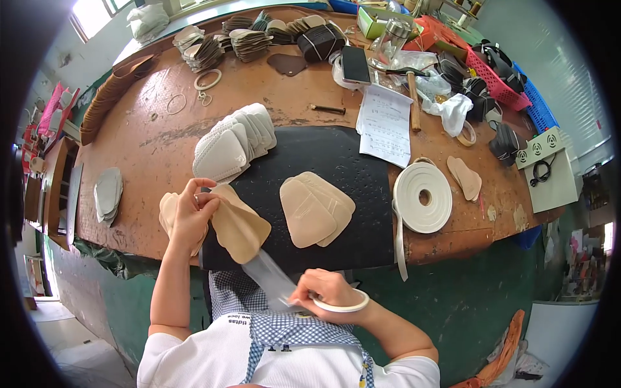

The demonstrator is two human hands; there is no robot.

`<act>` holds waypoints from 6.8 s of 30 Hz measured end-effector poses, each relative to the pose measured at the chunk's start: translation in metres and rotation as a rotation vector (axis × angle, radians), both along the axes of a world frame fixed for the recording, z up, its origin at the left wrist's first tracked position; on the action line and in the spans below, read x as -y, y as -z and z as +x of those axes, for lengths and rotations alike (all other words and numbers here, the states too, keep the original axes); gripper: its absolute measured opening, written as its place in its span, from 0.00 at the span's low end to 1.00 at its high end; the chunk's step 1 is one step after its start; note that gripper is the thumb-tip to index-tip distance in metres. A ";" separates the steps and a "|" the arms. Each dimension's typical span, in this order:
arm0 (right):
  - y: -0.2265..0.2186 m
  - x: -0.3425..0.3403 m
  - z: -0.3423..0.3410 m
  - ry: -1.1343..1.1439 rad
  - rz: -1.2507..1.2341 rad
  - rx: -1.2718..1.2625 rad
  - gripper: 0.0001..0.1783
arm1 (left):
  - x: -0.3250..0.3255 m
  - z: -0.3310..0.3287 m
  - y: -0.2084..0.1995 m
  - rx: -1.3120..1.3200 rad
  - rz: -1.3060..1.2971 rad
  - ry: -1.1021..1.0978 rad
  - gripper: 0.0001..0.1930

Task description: Assembling and folding shoe upper components at a workbench.

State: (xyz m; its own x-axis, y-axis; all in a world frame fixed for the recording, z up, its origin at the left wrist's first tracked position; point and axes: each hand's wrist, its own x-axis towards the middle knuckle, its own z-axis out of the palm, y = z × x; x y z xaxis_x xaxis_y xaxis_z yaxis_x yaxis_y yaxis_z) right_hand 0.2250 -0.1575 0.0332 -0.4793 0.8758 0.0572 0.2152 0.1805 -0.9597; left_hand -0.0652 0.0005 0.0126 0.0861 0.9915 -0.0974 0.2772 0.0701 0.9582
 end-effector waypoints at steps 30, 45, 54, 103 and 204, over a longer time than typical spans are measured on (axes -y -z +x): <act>-0.021 -0.115 -0.010 0.498 1.042 0.553 0.14 | 0.015 0.107 -0.005 0.266 0.027 0.229 0.08; 0.009 -0.097 -0.024 0.359 1.030 0.480 0.08 | 0.019 0.086 -0.004 0.269 -0.168 0.162 0.10; 0.009 -0.042 0.006 -0.034 0.367 0.007 0.07 | -0.003 0.021 0.023 0.224 0.085 -0.257 0.10; -0.012 -0.031 0.021 0.047 0.029 0.023 0.14 | -0.039 -0.018 -0.033 -0.187 0.127 -0.023 0.07; 0.003 -0.134 0.028 0.342 0.669 0.516 0.07 | 0.002 0.093 -0.017 -0.294 0.318 0.451 0.15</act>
State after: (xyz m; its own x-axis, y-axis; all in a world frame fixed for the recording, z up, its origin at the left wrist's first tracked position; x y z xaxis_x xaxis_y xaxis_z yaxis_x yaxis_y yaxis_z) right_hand 0.2525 -0.0233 0.0304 -0.3066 0.8359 0.4552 0.7328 0.5125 -0.4476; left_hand 0.0275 -0.0012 0.0295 0.5172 0.8484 0.1129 0.4685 -0.3910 0.7922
